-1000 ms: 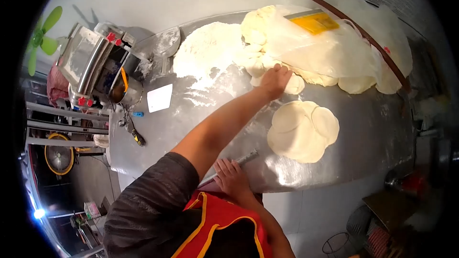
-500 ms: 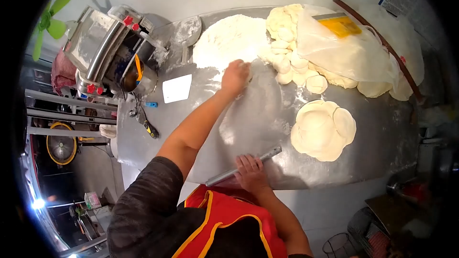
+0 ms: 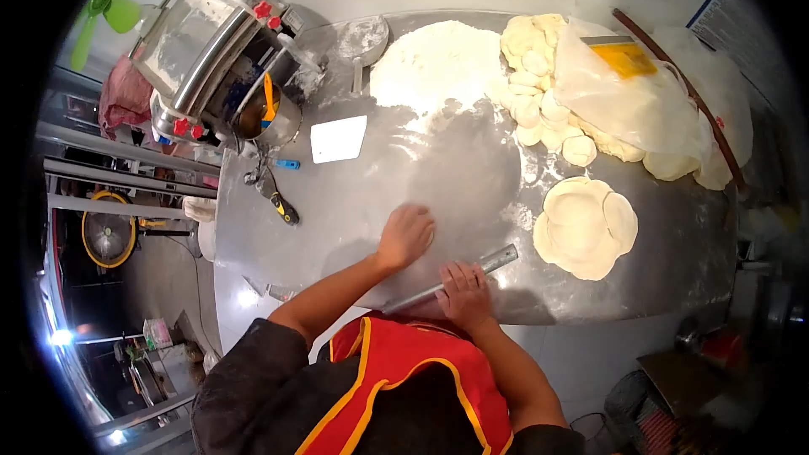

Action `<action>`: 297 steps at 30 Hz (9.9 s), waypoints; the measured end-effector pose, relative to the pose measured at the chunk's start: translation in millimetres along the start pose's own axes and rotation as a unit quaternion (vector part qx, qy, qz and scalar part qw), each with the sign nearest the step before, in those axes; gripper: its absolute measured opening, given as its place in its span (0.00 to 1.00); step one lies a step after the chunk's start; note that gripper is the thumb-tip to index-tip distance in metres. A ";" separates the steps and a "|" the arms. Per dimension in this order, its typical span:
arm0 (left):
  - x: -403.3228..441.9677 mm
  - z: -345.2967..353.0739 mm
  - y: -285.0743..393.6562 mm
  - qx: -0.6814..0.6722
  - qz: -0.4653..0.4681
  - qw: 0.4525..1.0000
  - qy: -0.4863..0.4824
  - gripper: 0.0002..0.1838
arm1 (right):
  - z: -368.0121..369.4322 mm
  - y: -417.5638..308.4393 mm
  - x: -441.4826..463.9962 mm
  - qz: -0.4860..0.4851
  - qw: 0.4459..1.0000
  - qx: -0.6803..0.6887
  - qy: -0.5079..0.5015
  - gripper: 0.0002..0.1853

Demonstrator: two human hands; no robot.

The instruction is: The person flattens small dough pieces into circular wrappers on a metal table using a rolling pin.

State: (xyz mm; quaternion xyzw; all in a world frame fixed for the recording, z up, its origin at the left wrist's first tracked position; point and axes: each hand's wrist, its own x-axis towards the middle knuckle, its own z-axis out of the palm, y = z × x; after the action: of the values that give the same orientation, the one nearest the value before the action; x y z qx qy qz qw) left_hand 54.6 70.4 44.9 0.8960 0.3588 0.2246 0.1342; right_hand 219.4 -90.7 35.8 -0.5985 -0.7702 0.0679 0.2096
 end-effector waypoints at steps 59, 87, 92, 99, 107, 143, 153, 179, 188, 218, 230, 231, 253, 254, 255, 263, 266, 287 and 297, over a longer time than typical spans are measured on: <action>-62.9 -31.9 -10.4 0.063 -0.182 0.981 -0.038 0.38 | -12.0 16.8 75.1 0.094 0.994 -0.014 -0.046 0.39; 109.6 116.2 70.0 -0.033 0.243 0.969 -0.037 0.27 | -14.4 3.3 -27.0 0.156 0.983 0.093 0.039 0.18; 158.0 121.6 18.1 0.103 0.153 0.975 -0.124 0.28 | -14.5 2.6 -22.0 0.148 0.986 0.068 0.034 0.19; 67.2 32.1 -36.4 0.080 -0.074 0.990 -0.092 0.31 | -26.0 57.5 -11.1 0.037 0.994 0.095 -0.037 0.19; -59.4 9.1 35.5 -0.111 -0.156 0.976 -0.099 0.31 | 2.8 2.9 49.8 0.110 0.993 -0.027 -0.035 0.29; 2.2 12.3 -34.7 -0.149 -0.345 0.904 -0.202 0.11 | 29.2 5.0 176.6 0.104 0.988 -0.062 -0.098 0.30; -42.2 51.3 -48.0 -0.157 -0.362 0.906 -0.153 0.11 | 6.1 2.7 71.7 -0.073 0.991 -0.070 -0.084 0.32; -31.9 -33.9 -42.7 -0.154 -0.334 0.924 -0.100 0.15 | 22.3 -0.5 94.0 -0.039 0.998 -0.038 -0.043 0.34; -11.6 -42.8 -35.1 -0.105 -0.340 0.907 -0.225 0.19 | 31.9 -3.6 184.7 -0.047 0.997 -0.047 -0.039 0.28; 288.9 168.5 127.1 -0.113 0.099 0.988 0.032 0.08 | 54.4 0.4 -4.0 -0.016 0.984 0.152 0.090 0.21; 147.4 15.0 -99.1 -0.213 -0.356 0.903 0.113 0.20 | 16.8 -5.3 14.5 0.014 0.998 0.049 -0.022 0.28; 143.8 5.0 -115.7 -0.196 -0.378 0.897 0.121 0.19 | 15.9 -4.6 13.7 0.014 0.999 0.046 -0.018 0.28; 12.8 10.0 -23.5 0.091 -0.042 0.986 -0.133 0.32 | 7.7 -2.5 15.8 -0.013 1.000 0.013 -0.009 0.25; 11.3 20.2 -17.2 0.096 -0.056 0.982 -0.151 0.33 | 6.7 -1.7 16.6 -0.012 1.000 0.011 -0.014 0.25; 9.7 21.8 -3.1 0.101 -0.068 0.978 -0.169 0.33 | 5.3 -2.4 18.3 -0.010 1.000 0.010 -0.019 0.25; 41.8 29.5 26.9 0.103 -0.134 0.967 -0.192 0.36 | 4.9 -2.7 19.1 -0.004 1.000 0.027 -0.014 0.25; 44.7 35.5 28.4 0.114 -0.127 0.976 -0.133 0.37 | 2.5 -4.7 21.8 -0.010 1.000 0.024 0.002 0.25; -82.8 -19.3 15.5 0.062 -0.243 0.967 -0.051 0.32 | 3.2 15.8 41.5 0.118 0.992 -0.045 0.030 0.30; 36.1 -14.5 -55.8 0.155 -0.213 0.965 -0.015 0.35 | 11.0 67.4 166.8 0.143 0.980 -0.138 0.034 0.30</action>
State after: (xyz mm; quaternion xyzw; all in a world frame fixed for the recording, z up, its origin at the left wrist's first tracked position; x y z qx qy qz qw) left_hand 38.0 136.3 46.0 0.8118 0.5699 0.1193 0.0438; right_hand 242.5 88.0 42.2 -0.7273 -0.6713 -0.0302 0.1395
